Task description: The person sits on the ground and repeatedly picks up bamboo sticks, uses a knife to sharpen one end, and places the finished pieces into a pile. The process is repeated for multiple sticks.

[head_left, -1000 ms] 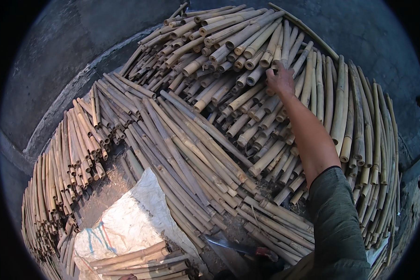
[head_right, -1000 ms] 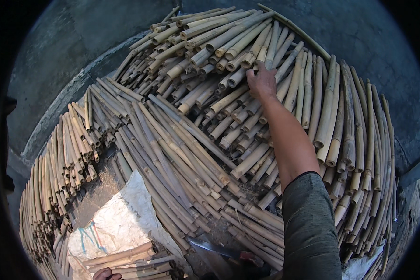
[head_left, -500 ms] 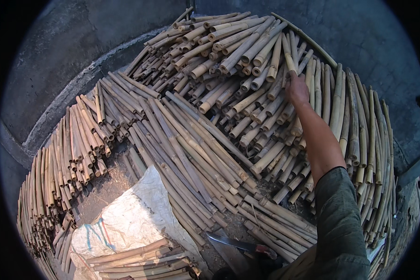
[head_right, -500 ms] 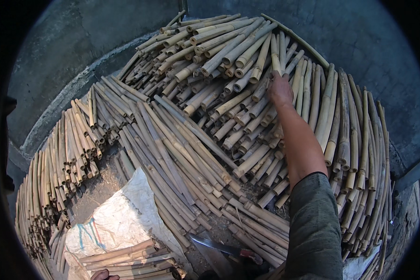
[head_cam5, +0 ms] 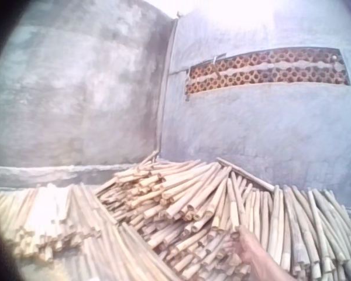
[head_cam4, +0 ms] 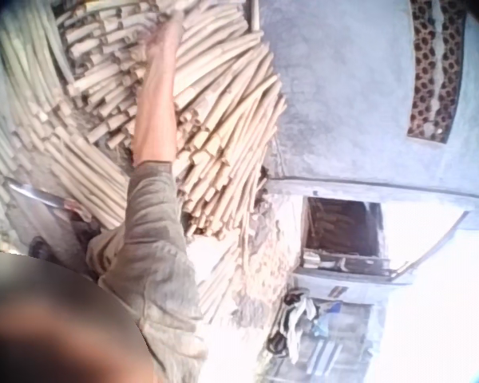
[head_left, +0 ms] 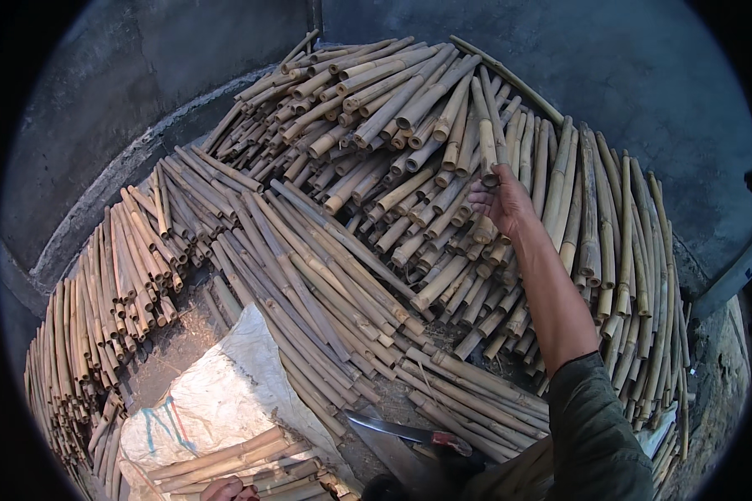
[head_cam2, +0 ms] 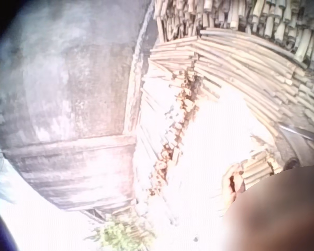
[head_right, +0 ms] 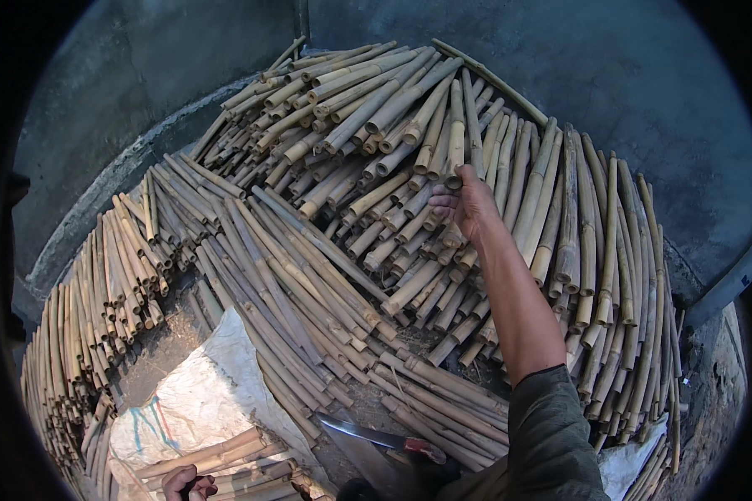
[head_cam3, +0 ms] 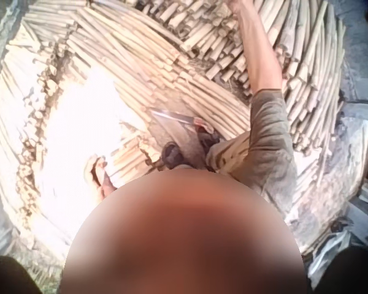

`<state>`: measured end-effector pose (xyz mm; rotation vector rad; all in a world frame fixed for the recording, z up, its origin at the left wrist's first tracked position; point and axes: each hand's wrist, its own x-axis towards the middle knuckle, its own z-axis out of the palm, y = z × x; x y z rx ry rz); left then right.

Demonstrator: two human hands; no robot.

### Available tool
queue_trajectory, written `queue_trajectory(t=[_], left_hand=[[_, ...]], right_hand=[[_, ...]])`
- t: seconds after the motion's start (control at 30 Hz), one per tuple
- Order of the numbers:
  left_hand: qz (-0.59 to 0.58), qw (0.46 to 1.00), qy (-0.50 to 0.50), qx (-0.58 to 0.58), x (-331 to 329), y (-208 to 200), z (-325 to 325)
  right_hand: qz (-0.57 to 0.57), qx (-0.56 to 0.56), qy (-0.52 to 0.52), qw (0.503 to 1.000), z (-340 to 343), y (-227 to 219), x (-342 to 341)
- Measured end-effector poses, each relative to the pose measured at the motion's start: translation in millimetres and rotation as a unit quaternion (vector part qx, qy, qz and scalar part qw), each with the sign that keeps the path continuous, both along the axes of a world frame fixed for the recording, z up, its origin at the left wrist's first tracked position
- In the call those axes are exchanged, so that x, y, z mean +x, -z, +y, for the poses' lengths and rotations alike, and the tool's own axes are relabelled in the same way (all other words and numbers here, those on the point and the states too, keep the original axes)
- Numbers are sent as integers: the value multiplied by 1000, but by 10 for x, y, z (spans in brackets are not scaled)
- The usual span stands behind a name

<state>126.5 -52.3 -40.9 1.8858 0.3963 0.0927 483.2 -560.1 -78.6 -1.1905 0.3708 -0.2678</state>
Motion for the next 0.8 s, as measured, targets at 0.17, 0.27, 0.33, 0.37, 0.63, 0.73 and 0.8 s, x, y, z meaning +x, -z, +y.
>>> queue_trajectory(t=[0.17, 0.27, 0.33, 0.37, 0.63, 0.73, 0.8], left_hand=[[-56, 992, 65, 97, -96, 15, 33], [-128, 985, 74, 91, -157, 15, -58], [-126, 989, 77, 25, -192, -5, -174], [-114, 986, 114, 33, -196, -25, -218], [-116, 984, 125, 51, -157, 98, -352], [-69, 995, 25, -63, -143, 162, -231], [-84, 987, -37, -135, -137, 151, -118]], right_hand=[[3, 161, -182, 970, 1005, 339, -1273], [71, 173, -234, 954, 1640, 435, -1836], [59, 148, -321, 934, 2050, 409, -2205], [47, 147, -360, 920, 2276, 378, -2387], [-19, 67, -521, 851, 3051, 335, -3197], [-5, -174, -470, 865, 2780, 855, -3209], [75, -358, -326, 872, 2442, 1333, -3309]])
